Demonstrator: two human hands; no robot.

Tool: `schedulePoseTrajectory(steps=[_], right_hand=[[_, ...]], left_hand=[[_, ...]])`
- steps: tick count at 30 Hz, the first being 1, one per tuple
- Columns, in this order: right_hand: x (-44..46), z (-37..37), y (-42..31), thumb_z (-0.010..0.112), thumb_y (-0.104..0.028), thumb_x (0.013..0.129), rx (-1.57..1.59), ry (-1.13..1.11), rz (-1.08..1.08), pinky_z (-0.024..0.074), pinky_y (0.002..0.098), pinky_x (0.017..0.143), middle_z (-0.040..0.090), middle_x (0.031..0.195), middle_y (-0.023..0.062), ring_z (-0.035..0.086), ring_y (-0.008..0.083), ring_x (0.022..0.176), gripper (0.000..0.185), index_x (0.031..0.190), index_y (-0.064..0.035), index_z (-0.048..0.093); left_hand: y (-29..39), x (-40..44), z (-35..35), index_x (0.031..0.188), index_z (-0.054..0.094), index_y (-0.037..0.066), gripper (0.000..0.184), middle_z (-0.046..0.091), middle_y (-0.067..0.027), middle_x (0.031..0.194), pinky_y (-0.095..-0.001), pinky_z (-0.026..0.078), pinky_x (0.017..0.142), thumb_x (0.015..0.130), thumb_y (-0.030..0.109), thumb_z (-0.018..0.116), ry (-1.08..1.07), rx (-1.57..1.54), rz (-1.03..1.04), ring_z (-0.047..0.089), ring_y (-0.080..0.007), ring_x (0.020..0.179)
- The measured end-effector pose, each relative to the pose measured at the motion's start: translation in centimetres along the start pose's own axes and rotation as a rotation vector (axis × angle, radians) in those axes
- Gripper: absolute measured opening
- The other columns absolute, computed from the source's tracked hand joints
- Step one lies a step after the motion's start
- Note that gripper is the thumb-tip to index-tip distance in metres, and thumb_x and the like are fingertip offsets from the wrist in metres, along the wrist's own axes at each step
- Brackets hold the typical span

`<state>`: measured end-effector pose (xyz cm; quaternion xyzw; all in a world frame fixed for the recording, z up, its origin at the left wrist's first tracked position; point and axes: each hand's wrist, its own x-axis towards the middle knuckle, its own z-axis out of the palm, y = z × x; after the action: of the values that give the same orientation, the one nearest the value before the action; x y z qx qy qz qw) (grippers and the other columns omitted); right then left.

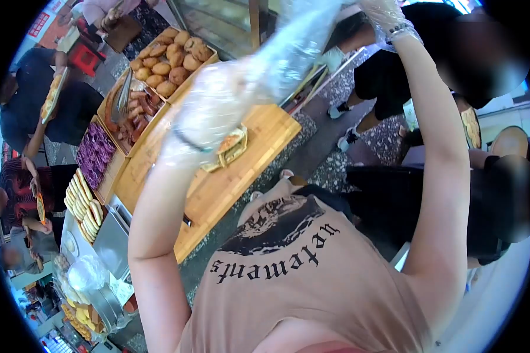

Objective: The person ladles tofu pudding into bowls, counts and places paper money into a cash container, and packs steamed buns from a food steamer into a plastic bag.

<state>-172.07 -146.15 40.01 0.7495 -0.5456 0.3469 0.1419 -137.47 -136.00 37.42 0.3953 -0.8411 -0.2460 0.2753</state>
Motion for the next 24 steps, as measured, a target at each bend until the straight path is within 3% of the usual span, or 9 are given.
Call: schedulePoseTrajectory(steps=[1, 4, 8, 10, 14, 16, 18, 20, 24], right_hand=[[0.9, 0.3, 2.1, 0.043, -0.004, 0.078, -0.137, -0.040, -0.014, 0.0491, 0.0392, 0.080, 0.066, 0.092, 0.0218, 0.064, 0.0324, 0.086, 0.034, 0.103, -0.0019, 0.064], [-1.8, 3.1, 9.3, 0.041, -0.015, 0.085, -0.055, -0.288, 0.029, 0.0479, 0.0397, 0.086, 0.065, 0.100, 0.0224, 0.062, 0.0341, 0.096, 0.034, 0.111, -0.0041, 0.061], [-2.1, 3.8, 10.0, 0.043, -0.030, 0.091, -0.083, -0.315, 0.046, 0.0467, 0.0416, 0.087, 0.062, 0.109, 0.0221, 0.059, 0.0391, 0.099, 0.039, 0.111, -0.0011, 0.058], [-2.4, 1.5, 9.1, 0.042, -0.031, 0.091, 0.508, -0.445, 0.337, 0.0441, 0.0401, 0.092, 0.060, 0.114, 0.0201, 0.057, 0.0360, 0.105, 0.043, 0.118, -0.0008, 0.056], [4.5, -1.5, 15.3, 0.056, -0.045, 0.085, 0.367, -1.074, 0.345, 0.0381, 0.0407, 0.102, 0.053, 0.128, 0.0149, 0.049, 0.0247, 0.120, 0.057, 0.125, -0.0052, 0.054], [5.7, -0.9, 19.9, 0.059, -0.046, 0.082, 0.679, -1.104, 0.567, 0.0385, 0.0397, 0.103, 0.053, 0.129, 0.0128, 0.048, 0.0239, 0.121, 0.065, 0.132, -0.0060, 0.047], [8.2, 0.1, 17.7, 0.064, -0.041, 0.079, 0.109, -1.201, 0.358, 0.0394, 0.0377, 0.102, 0.052, 0.130, 0.0135, 0.049, 0.0243, 0.121, 0.071, 0.138, -0.0095, 0.040], [7.6, 4.5, 19.6, 0.067, -0.032, 0.077, -0.181, -1.199, -0.259, 0.0415, 0.0371, 0.099, 0.053, 0.130, 0.0151, 0.053, 0.0273, 0.118, 0.074, 0.141, -0.0138, 0.036], [6.6, 9.1, 18.7, 0.071, -0.029, 0.074, -0.334, -1.268, -0.288, 0.0443, 0.0384, 0.095, 0.055, 0.127, 0.0158, 0.056, 0.0312, 0.112, 0.078, 0.142, -0.0190, 0.035]], left_hand=[[0.7, 1.4, 0.8, 0.110, 0.061, 0.004, 0.043, 0.066, -0.0198, 0.085, -0.0384, 0.050, 0.076, 0.095, 0.040, 0.043, -0.025, 0.069, 0.090, 0.066, -0.0263, 0.079], [-1.6, 6.0, 5.8, 0.102, 0.061, -0.002, 0.043, 0.065, -0.0111, 0.076, -0.0333, 0.050, 0.070, 0.096, 0.038, 0.046, -0.025, -0.448, 0.040, 0.063, -0.0166, 0.071], [0.7, 5.0, 4.1, 0.095, 0.066, 0.002, 0.039, 0.058, -0.0034, 0.064, -0.0293, 0.046, 0.060, 0.096, 0.036, 0.047, -0.113, -0.289, -0.042, 0.054, -0.0118, 0.062], [2.5, 4.9, 2.3, 0.101, 0.067, 0.004, 0.034, 0.062, -0.0039, 0.076, -0.0277, 0.046, 0.063, 0.096, 0.032, 0.047, -0.248, -0.133, -0.113, 0.056, -0.0115, 0.068], [1.1, 9.8, 5.4, 0.118, 0.058, 0.005, 0.032, 0.061, -0.0057, 0.107, -0.0267, 0.046, 0.078, 0.095, 0.022, 0.045, 0.053, -0.582, -0.186, 0.055, -0.0115, 0.092], [1.2, 14.1, 6.6, 0.118, 0.054, 0.002, 0.031, 0.062, -0.0175, 0.092, -0.0338, 0.048, 0.076, 0.094, 0.018, 0.045, 0.121, -0.650, -0.396, 0.061, -0.0233, 0.082], [-0.5, 16.6, 8.6, 0.125, 0.048, 0.002, 0.041, 0.062, -0.0204, 0.106, -0.0381, 0.048, 0.083, 0.091, 0.025, 0.051, 0.183, -0.348, -0.295, 0.062, -0.0319, 0.096], [0.8, 18.9, 9.9, 0.131, 0.047, 0.006, 0.053, 0.058, -0.0199, 0.118, -0.0364, 0.044, 0.094, 0.089, 0.036, 0.055, 0.004, 0.226, -0.119, 0.056, -0.0282, 0.110], [3.2, 24.5, 14.3, 0.115, 0.058, 0.001, 0.044, 0.059, -0.0243, 0.113, -0.0417, 0.046, 0.091, 0.085, 0.034, 0.058, -0.315, 0.434, -0.280, 0.057, -0.0347, 0.108]])
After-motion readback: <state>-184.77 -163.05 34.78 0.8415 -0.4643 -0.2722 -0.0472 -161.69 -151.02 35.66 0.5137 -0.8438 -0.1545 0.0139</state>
